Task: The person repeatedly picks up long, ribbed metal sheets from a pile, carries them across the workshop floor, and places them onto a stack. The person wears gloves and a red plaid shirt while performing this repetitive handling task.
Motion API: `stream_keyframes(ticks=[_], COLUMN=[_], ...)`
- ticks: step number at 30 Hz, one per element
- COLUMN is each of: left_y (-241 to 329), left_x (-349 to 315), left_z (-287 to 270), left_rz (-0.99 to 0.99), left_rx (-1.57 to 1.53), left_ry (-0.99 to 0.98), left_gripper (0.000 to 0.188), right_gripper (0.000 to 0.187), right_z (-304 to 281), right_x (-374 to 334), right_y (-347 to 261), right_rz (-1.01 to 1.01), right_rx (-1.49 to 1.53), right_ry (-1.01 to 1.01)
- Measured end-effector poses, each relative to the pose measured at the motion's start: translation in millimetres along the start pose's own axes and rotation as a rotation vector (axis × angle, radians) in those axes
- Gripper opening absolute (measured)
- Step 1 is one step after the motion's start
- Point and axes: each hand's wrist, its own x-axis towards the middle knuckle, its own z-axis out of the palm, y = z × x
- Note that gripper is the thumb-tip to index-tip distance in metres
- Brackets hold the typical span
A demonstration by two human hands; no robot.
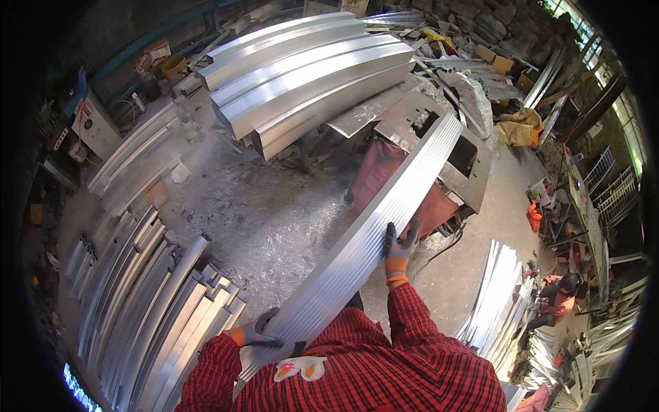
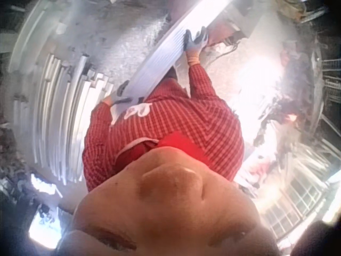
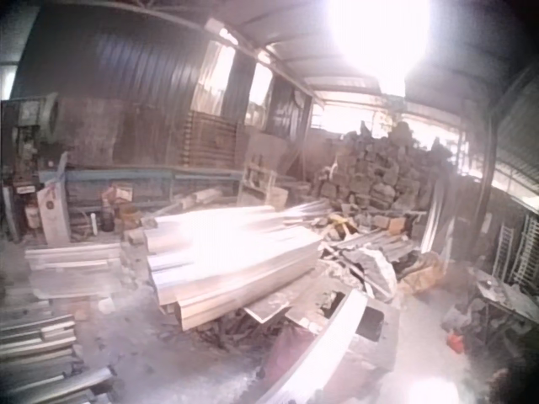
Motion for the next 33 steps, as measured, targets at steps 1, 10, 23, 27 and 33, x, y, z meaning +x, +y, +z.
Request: stream_keyframes(ticks=[1, 10, 23, 27, 33], left_y=[3, -21, 3, 43, 96], left_x=[-3, -6, 42, 91, 154], left_z=[0, 10, 24, 28, 48], left_rz=[-0.02, 0.084, 0.259, 0.306, 0.382], left_rx=[-0.022, 0.042, 0.204, 0.158, 0.133], left_ry=[-0.002, 0.095, 0.668, 0.573, 0.371], left_gripper=[0.136, 0.124, 0.074, 0.069, 0.062], right_gripper=[0.078, 0.069, 0.047, 0.052, 0.061], right_z=[3, 13, -124, -227, -347], right_x=[-10, -20, 28, 40, -14], right_y=[6, 30, 22, 18, 45], right_rz=[0.439, 1.103, 0.755, 0.53, 0.341], right_rx=[0.496, 1.473, 1.655, 1.614, 1.306], right_ry=[-0.026, -0.45, 0.058, 0.119, 0.468])
